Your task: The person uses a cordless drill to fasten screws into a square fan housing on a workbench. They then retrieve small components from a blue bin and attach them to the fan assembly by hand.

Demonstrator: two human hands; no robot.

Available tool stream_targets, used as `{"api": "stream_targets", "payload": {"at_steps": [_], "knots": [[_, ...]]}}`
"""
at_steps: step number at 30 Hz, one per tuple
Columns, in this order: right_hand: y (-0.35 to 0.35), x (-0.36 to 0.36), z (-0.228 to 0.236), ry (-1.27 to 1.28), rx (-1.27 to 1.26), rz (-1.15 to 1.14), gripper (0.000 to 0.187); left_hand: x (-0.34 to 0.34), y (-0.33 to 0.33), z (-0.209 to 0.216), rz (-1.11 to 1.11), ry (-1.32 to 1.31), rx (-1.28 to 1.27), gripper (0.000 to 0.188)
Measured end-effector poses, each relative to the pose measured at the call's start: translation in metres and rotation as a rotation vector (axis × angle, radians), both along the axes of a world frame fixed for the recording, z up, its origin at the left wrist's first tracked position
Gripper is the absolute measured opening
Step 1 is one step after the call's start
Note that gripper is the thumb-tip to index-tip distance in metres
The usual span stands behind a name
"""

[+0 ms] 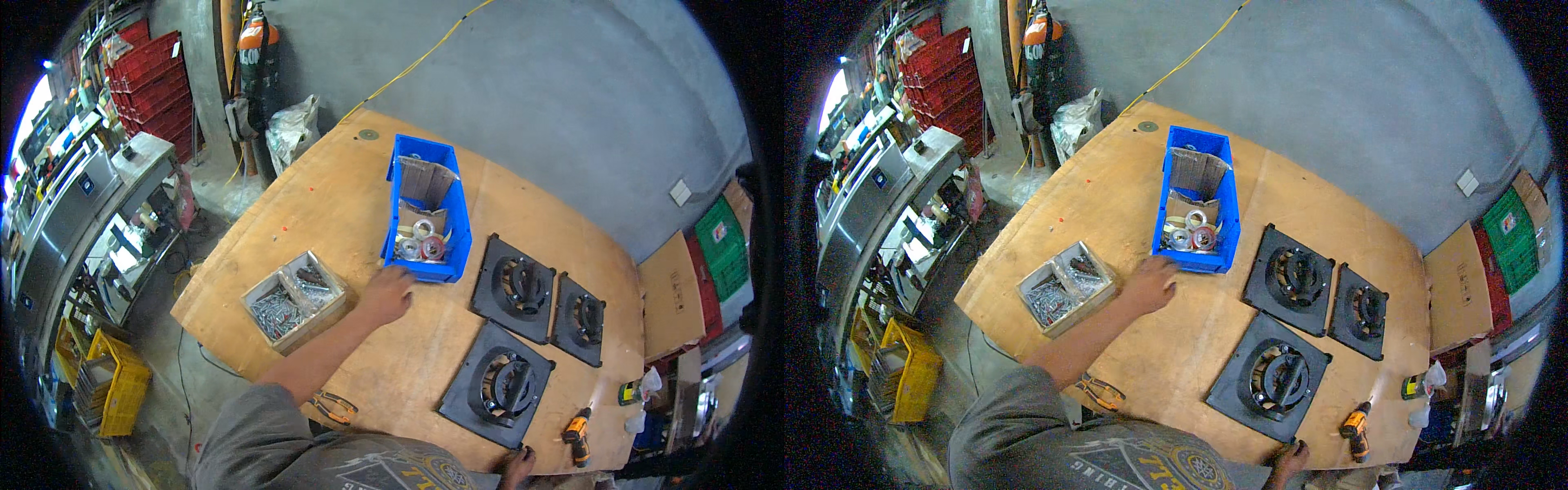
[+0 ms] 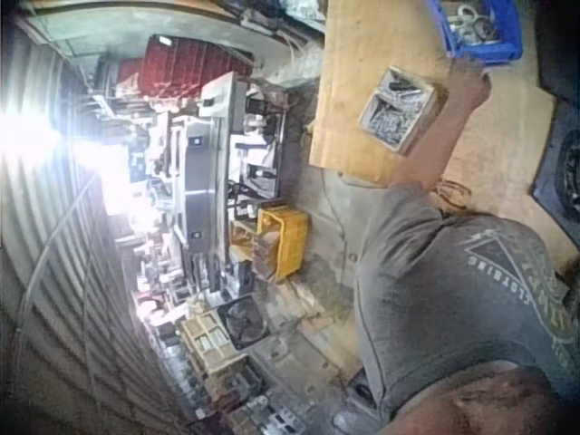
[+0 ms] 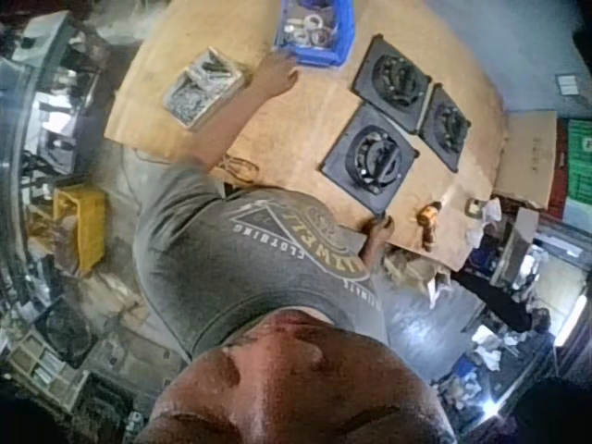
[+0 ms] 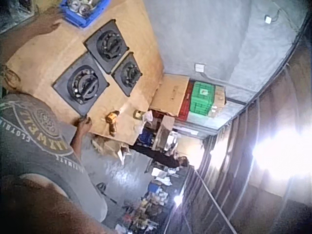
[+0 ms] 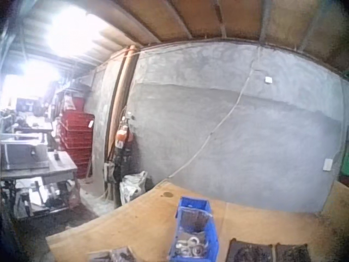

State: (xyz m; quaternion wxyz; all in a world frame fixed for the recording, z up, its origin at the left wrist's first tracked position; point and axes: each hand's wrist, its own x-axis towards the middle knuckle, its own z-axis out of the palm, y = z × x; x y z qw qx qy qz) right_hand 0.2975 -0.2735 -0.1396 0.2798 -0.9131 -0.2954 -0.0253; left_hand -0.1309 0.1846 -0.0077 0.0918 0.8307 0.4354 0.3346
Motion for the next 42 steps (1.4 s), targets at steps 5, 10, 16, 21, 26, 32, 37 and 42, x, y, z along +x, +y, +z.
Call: {"api": "stream_targets", "payload": {"at_steps": [5,10,16,21,26,32,37,42], "knots": [[0.002,0.003,0.002,-0.06,-0.032,-0.001,0.043,0.08,0.045,-0.003,0.035,0.102,-0.091,0.054],[0.007,-0.003,0.008,-0.017,0.06,0.004,0.041,0.089,0.063,-0.035,0.128,0.262,-0.165,0.059],[0.008,-0.028,0.018,-0.028,-0.001,0.021,0.034,0.058,-0.001,-0.019,0.028,0.317,-0.184,0.062],[0.018,-0.028,0.012,-0.134,-0.012,-0.053,0.034,0.015,-0.075,0.008,-0.096,0.349,-0.307,0.058],[0.003,-0.018,0.013,-0.062,0.016,0.054,0.03,-0.015,-0.122,0.04,-0.324,0.471,-0.653,0.055],[0.009,-0.023,0.023,-0.049,-0.047,-0.027,0.03,-0.034,-0.127,0.071,-0.23,0.316,-0.681,0.034],[0.008,-0.014,0.014,-0.05,-0.059,-0.019,0.028,-0.042,-0.108,0.084,-0.144,0.13,-0.692,0.029],[0.014,-0.013,0.017,-0.066,-0.079,-0.044,0.028,-0.027,-0.112,0.024,-0.199,0.473,-0.406,0.029]]}}
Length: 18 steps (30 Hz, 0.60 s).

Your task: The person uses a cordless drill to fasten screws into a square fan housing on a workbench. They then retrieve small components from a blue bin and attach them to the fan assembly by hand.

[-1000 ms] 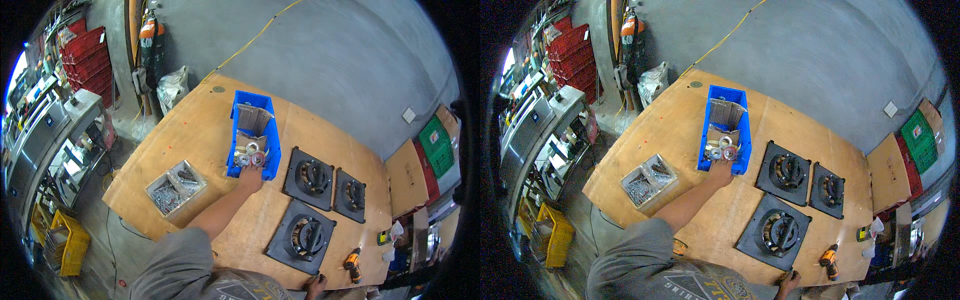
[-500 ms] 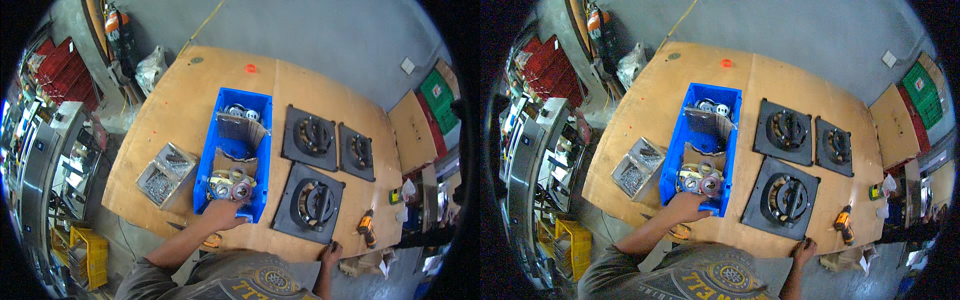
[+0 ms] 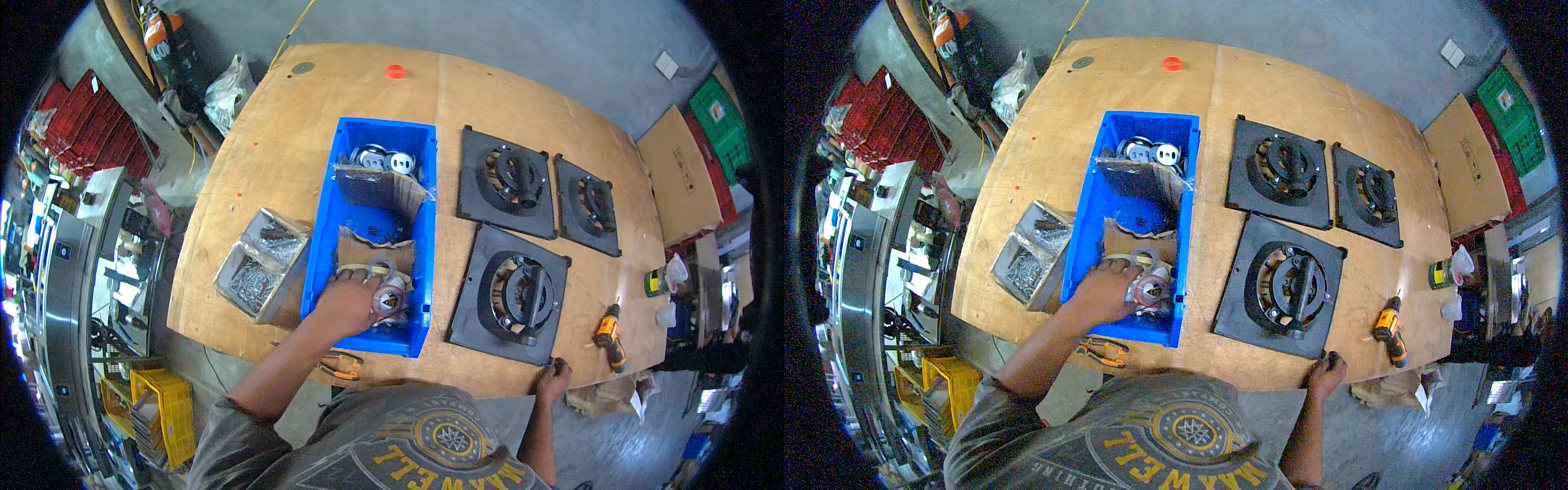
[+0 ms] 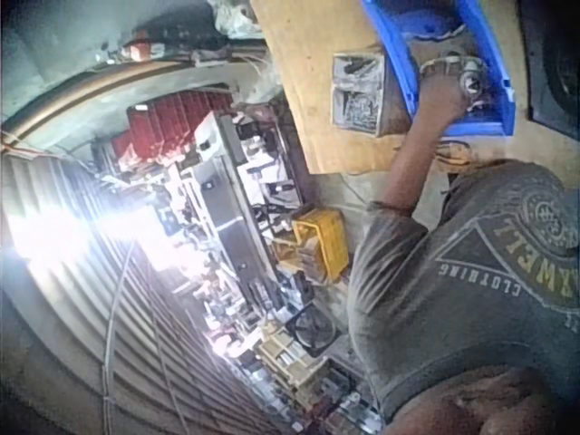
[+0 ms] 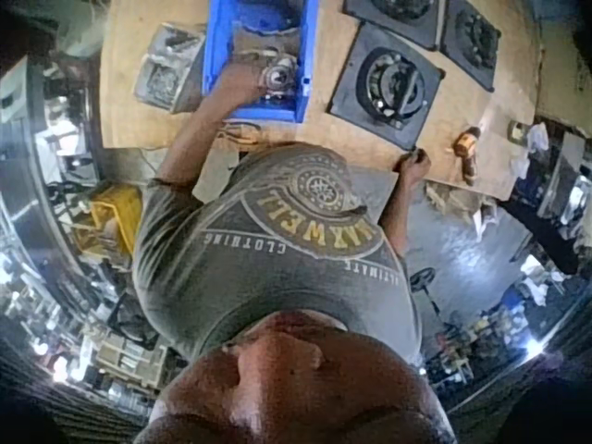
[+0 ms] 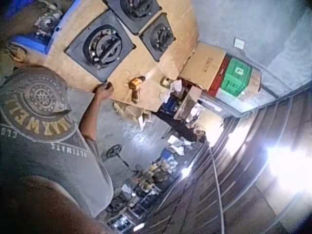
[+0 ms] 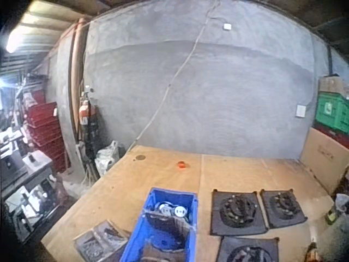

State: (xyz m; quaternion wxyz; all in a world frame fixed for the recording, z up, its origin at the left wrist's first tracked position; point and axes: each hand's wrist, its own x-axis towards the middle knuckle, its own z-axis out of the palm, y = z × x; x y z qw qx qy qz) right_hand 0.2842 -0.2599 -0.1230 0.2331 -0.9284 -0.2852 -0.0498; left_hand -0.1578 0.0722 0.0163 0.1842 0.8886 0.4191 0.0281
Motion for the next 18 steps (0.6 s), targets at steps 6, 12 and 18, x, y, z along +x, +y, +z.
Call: {"api": "stream_targets", "payload": {"at_steps": [6,12,18], "knots": [[-0.011,0.005,-0.007,-0.025,0.057,0.025,0.027,0.008,0.022,-0.005,0.03,0.171,-0.05,0.049],[-0.003,0.001,-0.003,-0.018,0.058,0.011,0.026,0.011,0.028,0.015,0.02,-0.082,0.372,0.037],[-0.003,0.004,-0.004,-0.002,0.071,0.006,0.025,0.01,0.001,-0.018,0.154,0.328,-0.25,0.027]]}}
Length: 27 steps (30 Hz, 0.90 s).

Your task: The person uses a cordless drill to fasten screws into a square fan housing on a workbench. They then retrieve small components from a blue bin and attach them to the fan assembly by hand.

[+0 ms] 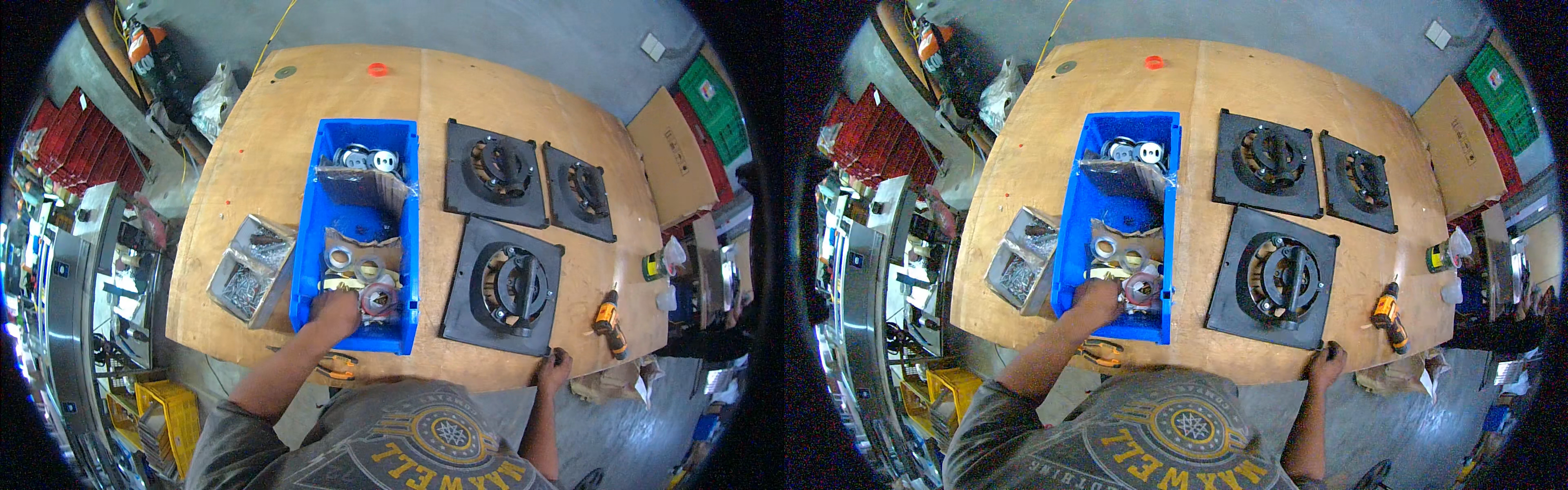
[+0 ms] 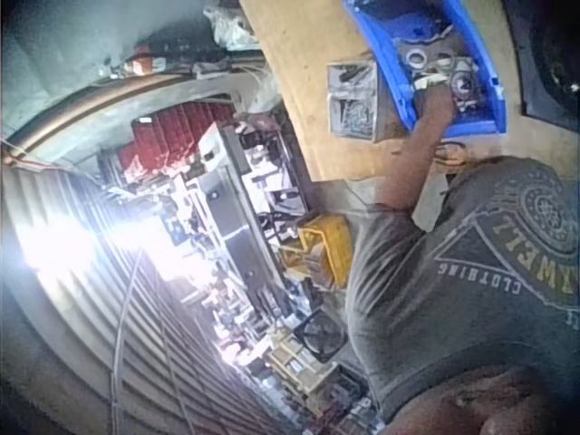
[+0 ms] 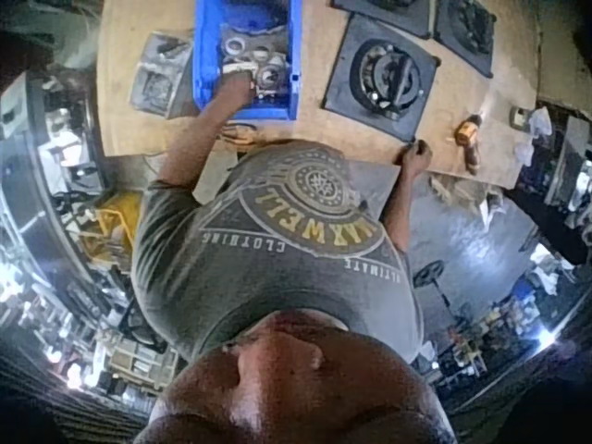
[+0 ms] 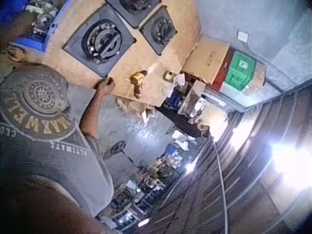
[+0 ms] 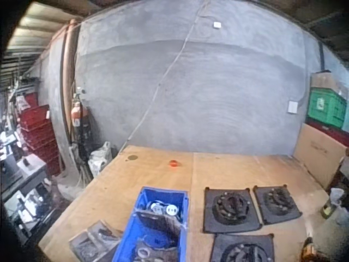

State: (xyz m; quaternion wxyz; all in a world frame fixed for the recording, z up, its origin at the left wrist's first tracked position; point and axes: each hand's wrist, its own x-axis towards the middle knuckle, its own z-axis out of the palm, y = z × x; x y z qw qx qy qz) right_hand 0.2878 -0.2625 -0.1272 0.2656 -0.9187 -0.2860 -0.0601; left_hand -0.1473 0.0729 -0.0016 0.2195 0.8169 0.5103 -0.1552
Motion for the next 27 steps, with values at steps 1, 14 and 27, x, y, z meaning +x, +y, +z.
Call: {"api": "stream_targets", "payload": {"at_steps": [1,14,27], "knots": [[0.0,0.001,0.0,-0.024,-0.011,0.016,0.025,-0.001,-0.003,-0.002,0.01,0.031,-0.019,0.027],[0.068,-0.06,0.132,0.255,0.459,0.11,0.027,-0.005,-0.022,0.115,0.055,-0.885,0.114,0.023],[0.154,-0.17,0.226,1.054,0.525,0.508,0.021,0.091,0.01,0.135,-0.218,-0.899,0.073,0.044]]}}
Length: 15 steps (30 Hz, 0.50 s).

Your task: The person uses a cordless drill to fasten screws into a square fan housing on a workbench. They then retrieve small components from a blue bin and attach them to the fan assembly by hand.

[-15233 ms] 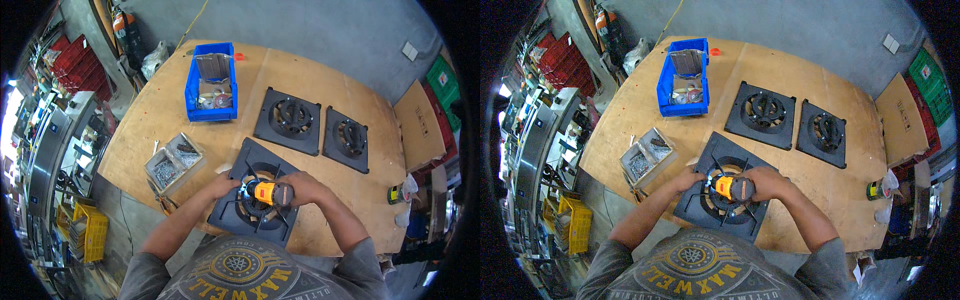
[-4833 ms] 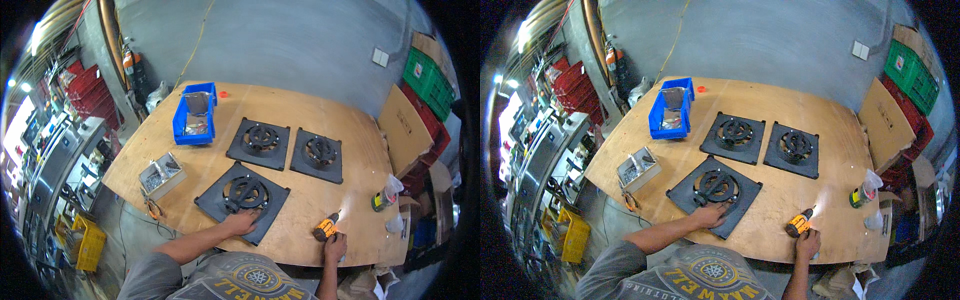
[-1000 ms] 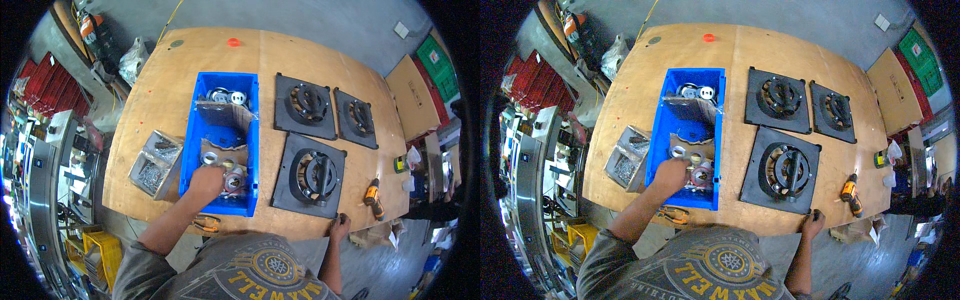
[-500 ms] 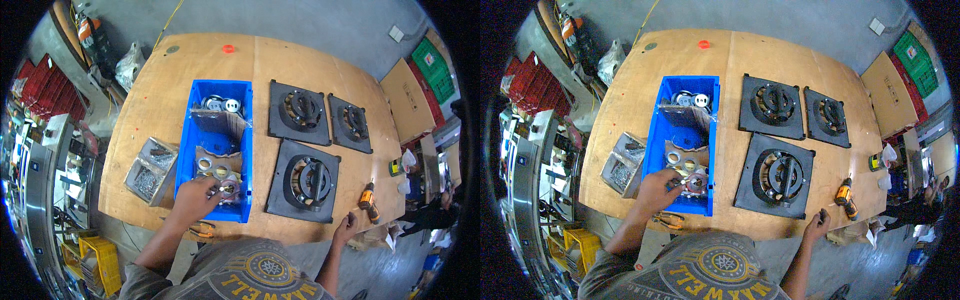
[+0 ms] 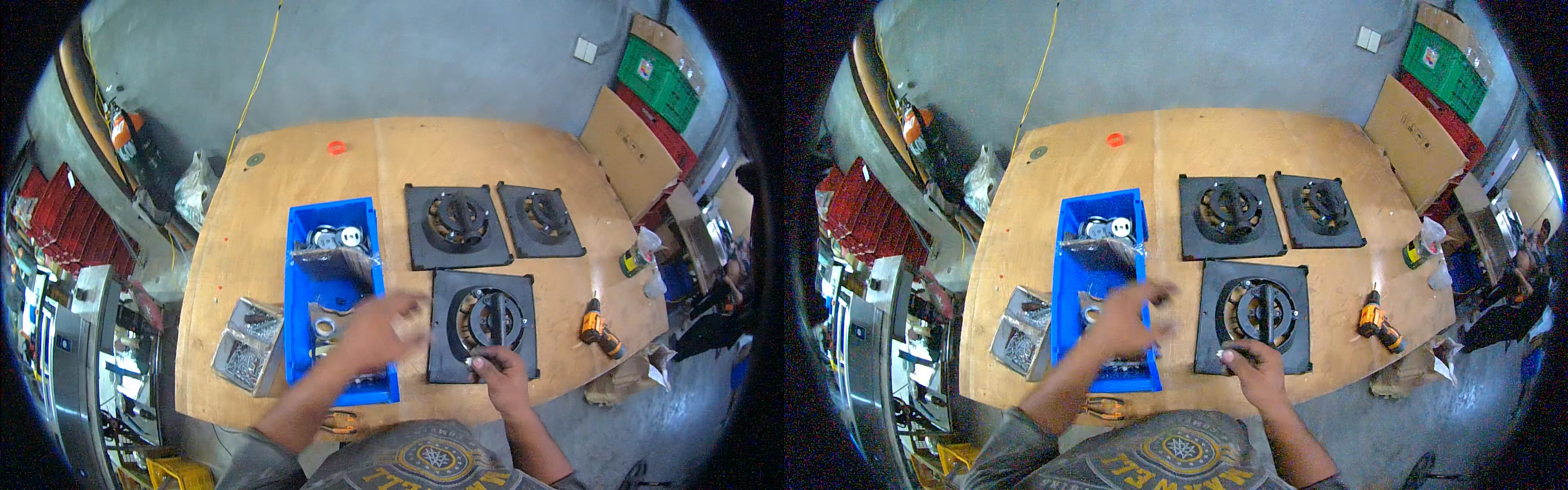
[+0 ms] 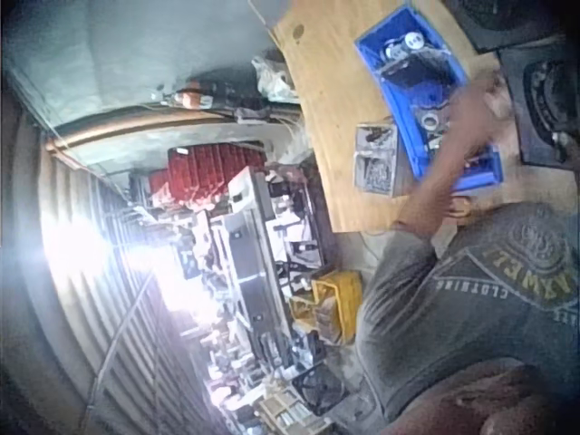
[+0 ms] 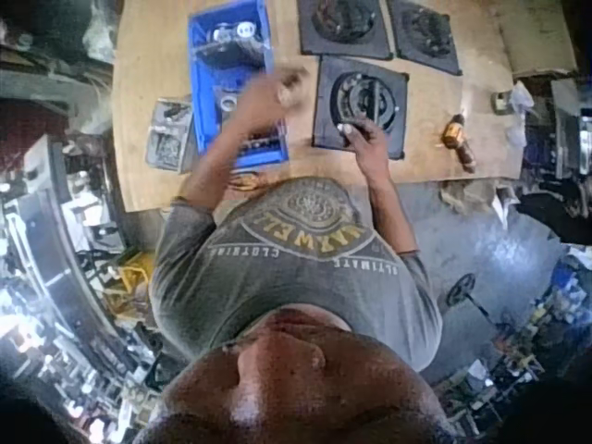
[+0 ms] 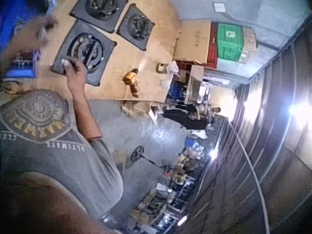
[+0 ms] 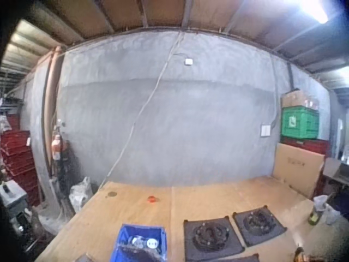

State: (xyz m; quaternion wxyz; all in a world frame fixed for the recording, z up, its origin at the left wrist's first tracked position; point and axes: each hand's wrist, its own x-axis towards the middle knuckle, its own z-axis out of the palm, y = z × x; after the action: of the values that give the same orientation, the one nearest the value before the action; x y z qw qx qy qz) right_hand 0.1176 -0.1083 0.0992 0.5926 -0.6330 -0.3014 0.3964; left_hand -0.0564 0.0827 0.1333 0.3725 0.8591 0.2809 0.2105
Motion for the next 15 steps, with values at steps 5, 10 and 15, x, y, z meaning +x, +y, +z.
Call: {"api": "stream_targets", "payload": {"at_steps": [5,10,15], "knots": [[-0.039,0.026,-0.029,-0.101,-0.15,-0.059,0.022,0.014,0.195,-0.038,0.353,0.21,0.266,0.032],[-0.065,0.029,-0.048,-0.072,-0.223,-0.059,0.022,0.022,0.264,-0.101,0.233,0.865,0.233,0.033],[-0.098,0.027,-0.072,-0.205,-0.221,-0.208,0.023,0.046,0.255,-0.096,0.149,0.957,0.371,0.032]]}}
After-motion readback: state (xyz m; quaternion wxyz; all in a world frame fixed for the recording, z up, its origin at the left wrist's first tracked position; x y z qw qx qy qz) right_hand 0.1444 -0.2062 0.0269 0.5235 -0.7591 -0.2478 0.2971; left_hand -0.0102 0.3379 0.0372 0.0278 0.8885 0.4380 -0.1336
